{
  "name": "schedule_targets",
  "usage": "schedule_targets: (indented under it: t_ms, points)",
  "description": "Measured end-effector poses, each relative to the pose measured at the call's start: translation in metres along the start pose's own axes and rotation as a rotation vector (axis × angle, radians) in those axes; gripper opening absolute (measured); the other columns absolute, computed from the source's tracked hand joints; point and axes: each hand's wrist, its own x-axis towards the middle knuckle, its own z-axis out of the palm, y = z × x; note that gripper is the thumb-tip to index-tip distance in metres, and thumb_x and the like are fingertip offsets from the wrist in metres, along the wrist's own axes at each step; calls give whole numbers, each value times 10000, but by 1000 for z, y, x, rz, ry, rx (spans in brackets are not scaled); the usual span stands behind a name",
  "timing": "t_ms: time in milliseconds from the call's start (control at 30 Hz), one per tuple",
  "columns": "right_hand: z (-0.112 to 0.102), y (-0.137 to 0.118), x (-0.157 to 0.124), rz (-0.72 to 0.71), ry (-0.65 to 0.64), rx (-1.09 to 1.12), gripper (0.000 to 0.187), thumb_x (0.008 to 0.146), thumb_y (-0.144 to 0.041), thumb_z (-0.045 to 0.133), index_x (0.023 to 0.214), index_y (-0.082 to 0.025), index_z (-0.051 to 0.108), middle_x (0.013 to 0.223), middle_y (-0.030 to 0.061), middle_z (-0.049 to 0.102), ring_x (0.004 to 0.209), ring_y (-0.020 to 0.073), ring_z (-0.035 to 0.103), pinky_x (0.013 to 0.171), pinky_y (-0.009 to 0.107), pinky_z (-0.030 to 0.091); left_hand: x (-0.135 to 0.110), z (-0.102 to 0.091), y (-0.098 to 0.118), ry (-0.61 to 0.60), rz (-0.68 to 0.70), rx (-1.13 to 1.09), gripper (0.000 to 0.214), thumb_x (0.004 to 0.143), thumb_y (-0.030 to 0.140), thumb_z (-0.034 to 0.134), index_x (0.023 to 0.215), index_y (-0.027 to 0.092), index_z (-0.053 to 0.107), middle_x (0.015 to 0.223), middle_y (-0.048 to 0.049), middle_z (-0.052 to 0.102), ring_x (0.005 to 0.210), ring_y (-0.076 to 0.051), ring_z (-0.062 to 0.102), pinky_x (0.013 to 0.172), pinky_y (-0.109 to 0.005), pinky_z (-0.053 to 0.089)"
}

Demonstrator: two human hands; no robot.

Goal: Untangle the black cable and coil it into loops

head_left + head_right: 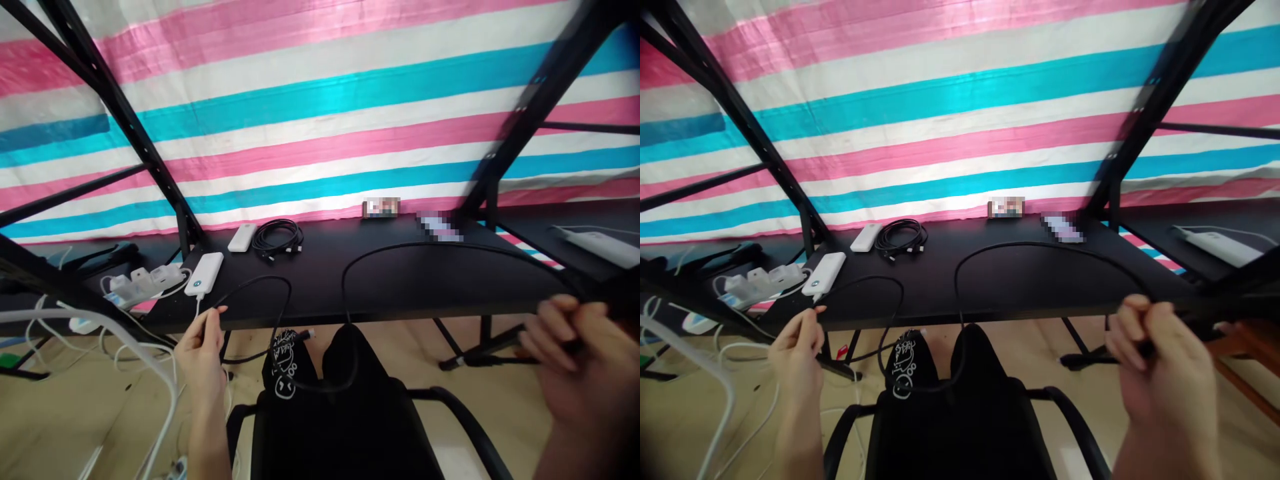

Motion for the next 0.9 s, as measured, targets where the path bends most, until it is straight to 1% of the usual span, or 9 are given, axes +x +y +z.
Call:
schedule_targets:
  t_ms: [100, 167, 233, 300, 400, 600, 667, 767, 900]
  points:
    - [29, -5, -23, 62, -176, 114, 262, 834, -456, 596, 760, -205, 582, 541, -52, 357, 376, 58, 256, 377, 269, 130, -15, 11, 10, -128, -74, -5, 229, 754, 350, 681, 825, 134, 705, 440, 87, 303, 394, -38, 213, 386, -200, 127]
    - [47, -6, -38, 81, -529, 26, 233, 906, -432, 507, 888, -224, 609, 548, -44, 431, 410, 82, 361, 388, 235, 251, -23, 18, 17, -201, -96, -62, 229, 770, 355, 666, 831, 139, 712, 422, 94, 261, 372, -37, 195, 374, -197, 114]
    - [63, -8, -51, 60, -889, -106, 257, 943, -395, 440, 980, -227, 631, 711, -2, 566, 518, 99, 484, 508, 244, 398, -31, 23, 25, -253, -79, -99, 228, 781, 354, 658, 849, 146, 723, 410, 98, 246, 347, -32, 196, 364, -194, 113]
    - [77, -11, -60, 24, -1062, -224, 285, 962, -350, 396, 1049, -241, 645, 805, 12, 594, 621, 112, 525, 650, 258, 448, -38, 27, 33, -288, -39, -101, 226, 787, 349, 656, 867, 153, 732, 403, 100, 245, 323, -28, 209, 350, -192, 114]
    - [93, -9, -71, 27, -1077, -270, 283, 945, -320, 432, 1143, -272, 629, 957, 22, 610, 753, 134, 547, 739, 265, 450, -48, 30, 44, -309, -21, -92, 221, 779, 350, 666, 874, 163, 735, 409, 101, 251, 296, -22, 218, 313, -185, 110]
    - [121, 16, -94, 42, -1268, -240, 436, 712, -370, 749, 1125, -261, 664, 1077, 23, 627, 814, 163, 581, 751, 265, 454, -64, 37, 52, -302, -79, -92, 192, 811, 359, 637, 830, 184, 712, 399, 105, 235, 284, -26, 217, 289, -177, 161]
    - [128, 24, -98, 29, -1245, -295, 363, 715, -337, 744, 1060, -238, 689, 1028, 28, 657, 860, 187, 597, 754, 271, 445, -67, 39, 52, -307, -53, -73, 191, 815, 360, 632, 839, 188, 712, 375, 101, 271, 271, -26, 228, 286, -180, 162]
    - [129, 30, -93, 31, -1218, -376, 163, 728, -303, 717, 867, -218, 719, 766, -5, 670, 700, 153, 593, 623, 242, 415, -67, 39, 51, -286, -50, -41, 222, 820, 370, 626, 934, 200, 712, 370, 96, 312, 289, -33, 256, 295, -177, 187]
    - [110, 27, -68, -7, -1126, -319, 80, 670, -260, 733, 656, -189, 699, 598, -30, 620, 557, 107, 532, 509, 210, 360, -57, 32, 41, -198, -6, 73, 259, 805, 387, 641, 978, 208, 708, 403, 88, 340, 352, -49, 270, 321, -178, 209]
